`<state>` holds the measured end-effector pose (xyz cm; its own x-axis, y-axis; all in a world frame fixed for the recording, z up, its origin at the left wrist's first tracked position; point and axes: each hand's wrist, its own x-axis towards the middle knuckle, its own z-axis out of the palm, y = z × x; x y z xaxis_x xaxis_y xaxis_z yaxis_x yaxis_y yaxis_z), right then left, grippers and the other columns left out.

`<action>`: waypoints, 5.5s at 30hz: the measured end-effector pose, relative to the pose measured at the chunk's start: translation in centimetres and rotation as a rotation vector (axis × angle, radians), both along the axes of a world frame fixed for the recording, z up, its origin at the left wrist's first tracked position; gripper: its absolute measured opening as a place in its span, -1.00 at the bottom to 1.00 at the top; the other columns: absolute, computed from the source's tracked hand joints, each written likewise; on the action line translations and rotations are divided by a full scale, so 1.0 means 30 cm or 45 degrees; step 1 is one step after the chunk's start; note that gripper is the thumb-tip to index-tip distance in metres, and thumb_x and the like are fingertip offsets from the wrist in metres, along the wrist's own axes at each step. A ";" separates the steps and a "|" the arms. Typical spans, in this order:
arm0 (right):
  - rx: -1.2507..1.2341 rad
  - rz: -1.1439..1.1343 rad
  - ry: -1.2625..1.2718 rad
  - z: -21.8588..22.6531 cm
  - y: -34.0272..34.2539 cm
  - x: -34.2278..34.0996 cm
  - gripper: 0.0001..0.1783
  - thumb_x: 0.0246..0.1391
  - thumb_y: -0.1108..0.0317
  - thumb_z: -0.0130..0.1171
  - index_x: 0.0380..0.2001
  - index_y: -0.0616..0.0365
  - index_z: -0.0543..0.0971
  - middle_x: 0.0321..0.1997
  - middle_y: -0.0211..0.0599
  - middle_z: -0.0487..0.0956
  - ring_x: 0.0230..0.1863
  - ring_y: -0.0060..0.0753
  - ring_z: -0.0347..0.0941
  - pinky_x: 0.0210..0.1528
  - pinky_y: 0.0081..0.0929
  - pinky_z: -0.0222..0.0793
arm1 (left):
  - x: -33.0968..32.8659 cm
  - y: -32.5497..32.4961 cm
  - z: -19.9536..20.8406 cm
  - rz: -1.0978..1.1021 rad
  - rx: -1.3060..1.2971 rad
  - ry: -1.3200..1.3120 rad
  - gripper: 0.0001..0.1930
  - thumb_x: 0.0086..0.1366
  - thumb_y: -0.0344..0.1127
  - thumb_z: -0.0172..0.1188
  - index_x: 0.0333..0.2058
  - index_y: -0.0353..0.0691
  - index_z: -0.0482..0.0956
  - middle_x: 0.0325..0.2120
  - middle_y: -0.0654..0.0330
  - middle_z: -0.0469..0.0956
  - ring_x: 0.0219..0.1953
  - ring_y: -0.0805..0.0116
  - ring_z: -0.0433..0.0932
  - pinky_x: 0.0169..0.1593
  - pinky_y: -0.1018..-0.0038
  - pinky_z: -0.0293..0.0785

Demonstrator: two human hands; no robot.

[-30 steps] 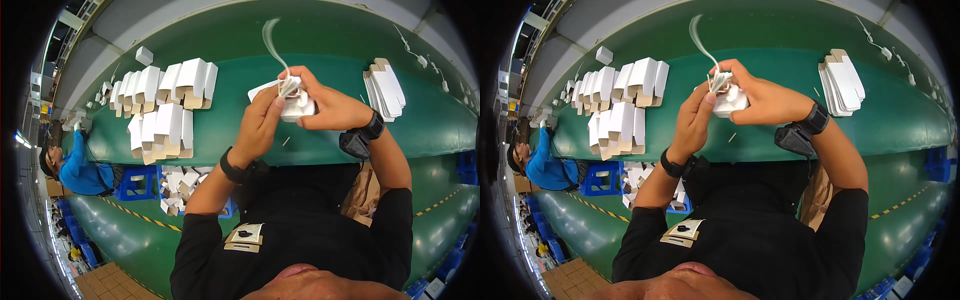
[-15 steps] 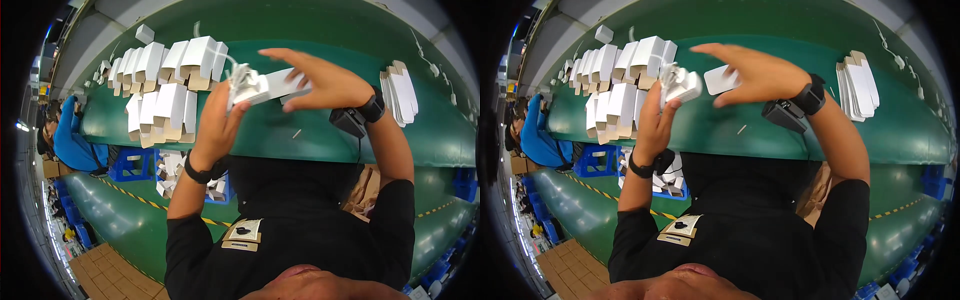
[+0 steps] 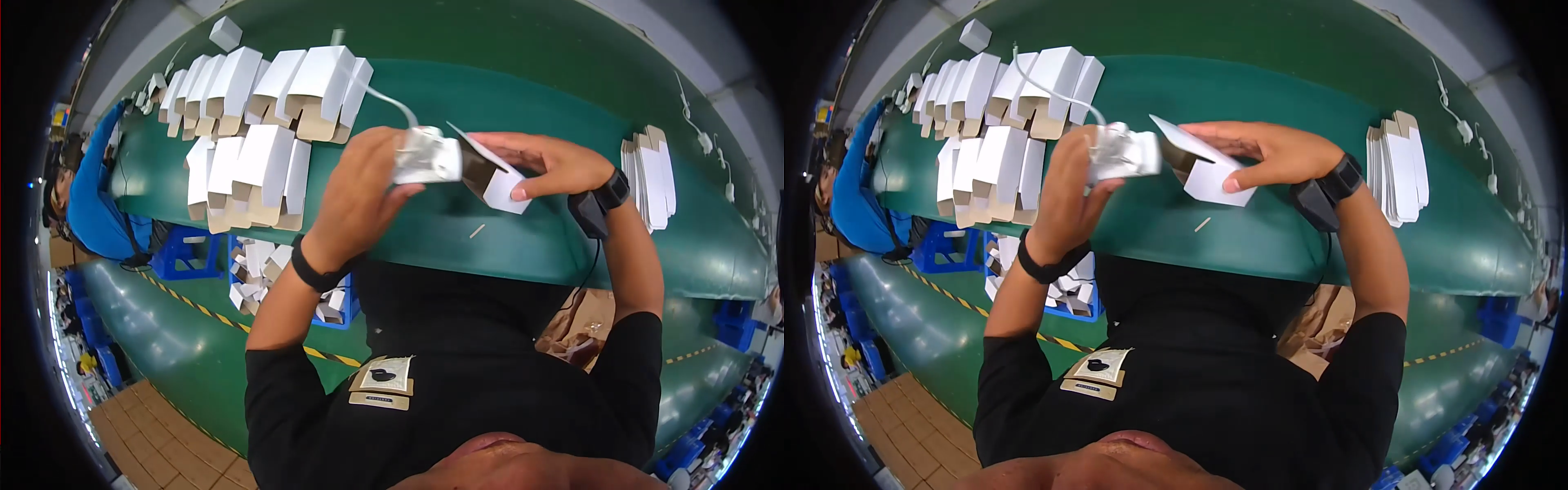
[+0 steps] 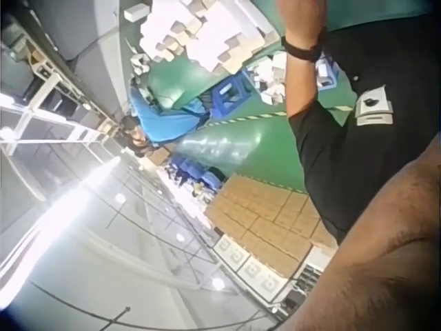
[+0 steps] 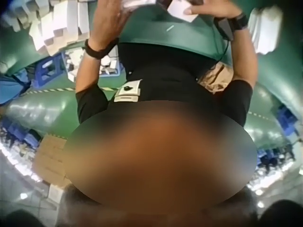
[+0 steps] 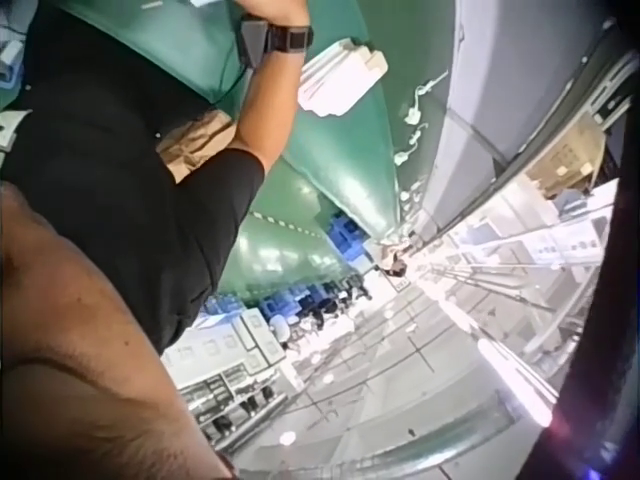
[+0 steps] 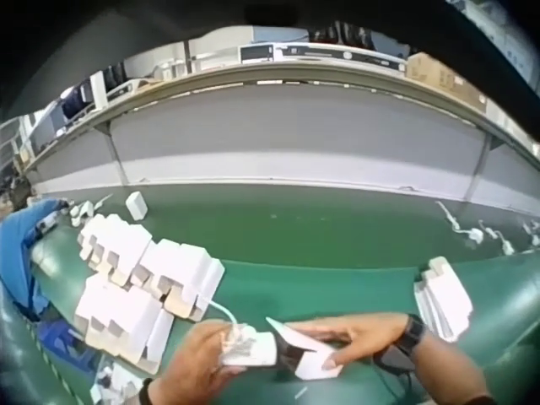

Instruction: The person folds a white box by hand, inserts a white charger and its cable, and closes the box before repeating the process.

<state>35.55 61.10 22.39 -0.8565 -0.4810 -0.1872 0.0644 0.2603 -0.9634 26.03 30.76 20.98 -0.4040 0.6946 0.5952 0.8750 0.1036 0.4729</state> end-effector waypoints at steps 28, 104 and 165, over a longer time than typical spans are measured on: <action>0.188 -0.603 0.429 -0.080 -0.096 0.239 -0.29 0.03 0.42 0.38 0.26 0.19 0.37 0.14 -0.13 0.54 0.15 -0.18 0.46 0.27 -0.30 0.32 | 0.089 0.207 0.225 -0.229 -0.732 0.733 -0.55 0.18 -0.28 0.32 0.05 -0.19 0.48 -0.15 0.17 0.49 -0.06 0.18 0.46 -0.02 0.31 0.42; 0.371 -0.815 1.210 -0.127 -0.037 0.220 -0.35 -0.01 0.68 0.25 0.20 0.07 0.45 0.21 -0.26 0.49 0.25 -0.13 0.40 0.27 -0.21 0.35 | 0.125 0.362 0.203 -0.288 -0.694 0.190 -0.76 0.29 -0.31 0.27 -0.11 -0.22 0.52 -0.32 0.07 0.61 -0.29 -0.02 0.59 -0.26 0.21 0.50; 0.633 -0.886 1.084 -0.110 -0.082 0.248 -0.61 0.00 0.45 0.37 -0.04 0.13 0.61 0.06 -0.14 0.51 0.01 -0.11 0.51 0.00 -0.31 0.50 | 0.226 0.322 -0.060 0.179 -0.028 0.036 -0.71 0.21 -0.50 0.34 -0.07 -0.21 0.61 0.02 0.02 0.43 0.09 0.12 0.49 0.13 0.28 0.46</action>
<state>42.98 58.64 19.10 -0.8427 0.0969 0.5296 -0.2686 0.7768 -0.5695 32.79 40.42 19.18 -0.4817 0.6451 0.5931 0.8639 0.2361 0.4448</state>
